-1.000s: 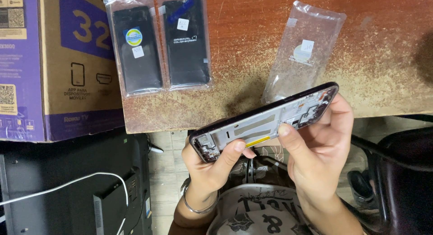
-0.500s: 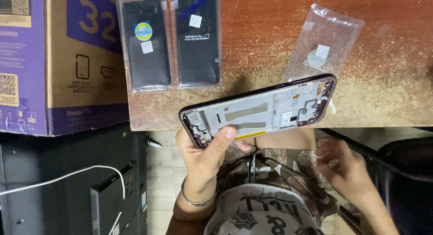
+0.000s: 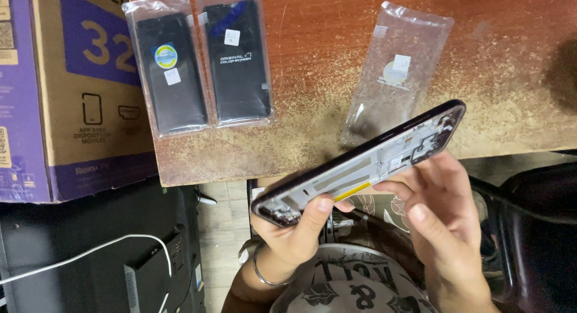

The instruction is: Unpacking and inspecting smartphone components and frames on a repair bench.

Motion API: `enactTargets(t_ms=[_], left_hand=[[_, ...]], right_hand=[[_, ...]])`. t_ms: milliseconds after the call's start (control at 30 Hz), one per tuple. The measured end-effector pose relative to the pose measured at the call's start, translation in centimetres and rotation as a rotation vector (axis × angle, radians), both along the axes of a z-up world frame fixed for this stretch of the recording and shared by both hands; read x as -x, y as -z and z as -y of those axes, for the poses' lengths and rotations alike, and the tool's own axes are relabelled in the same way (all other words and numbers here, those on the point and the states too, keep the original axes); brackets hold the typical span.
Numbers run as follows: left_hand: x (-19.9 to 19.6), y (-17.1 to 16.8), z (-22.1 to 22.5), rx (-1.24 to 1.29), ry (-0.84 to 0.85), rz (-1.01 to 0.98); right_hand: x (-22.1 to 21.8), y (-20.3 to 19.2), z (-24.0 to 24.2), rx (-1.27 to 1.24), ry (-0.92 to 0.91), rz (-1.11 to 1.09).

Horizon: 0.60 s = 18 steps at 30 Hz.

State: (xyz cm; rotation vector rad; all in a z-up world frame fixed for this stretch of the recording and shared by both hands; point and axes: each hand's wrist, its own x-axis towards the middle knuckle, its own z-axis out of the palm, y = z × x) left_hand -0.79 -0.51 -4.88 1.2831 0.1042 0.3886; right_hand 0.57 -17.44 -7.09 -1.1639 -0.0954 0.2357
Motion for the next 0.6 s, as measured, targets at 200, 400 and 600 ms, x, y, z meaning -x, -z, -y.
enactTargets(t_ms=[200,400,600], left_hand=[[0.2,-0.2,0.4,-0.296,0.037,0.137],[0.4,1.6,1.3,-0.271,-0.128,0.369],[0.8,2.5,0.9,-0.375,-0.179,0.429]], right_hand=[[-1.8,-3.0,-4.9,-0.460,0.001,-0.175],[-1.9,-3.7,-6.1,-0.522,0.086,-0.184],[-2.1,-4.4,-6.5,-0.554,0.025,-0.223]])
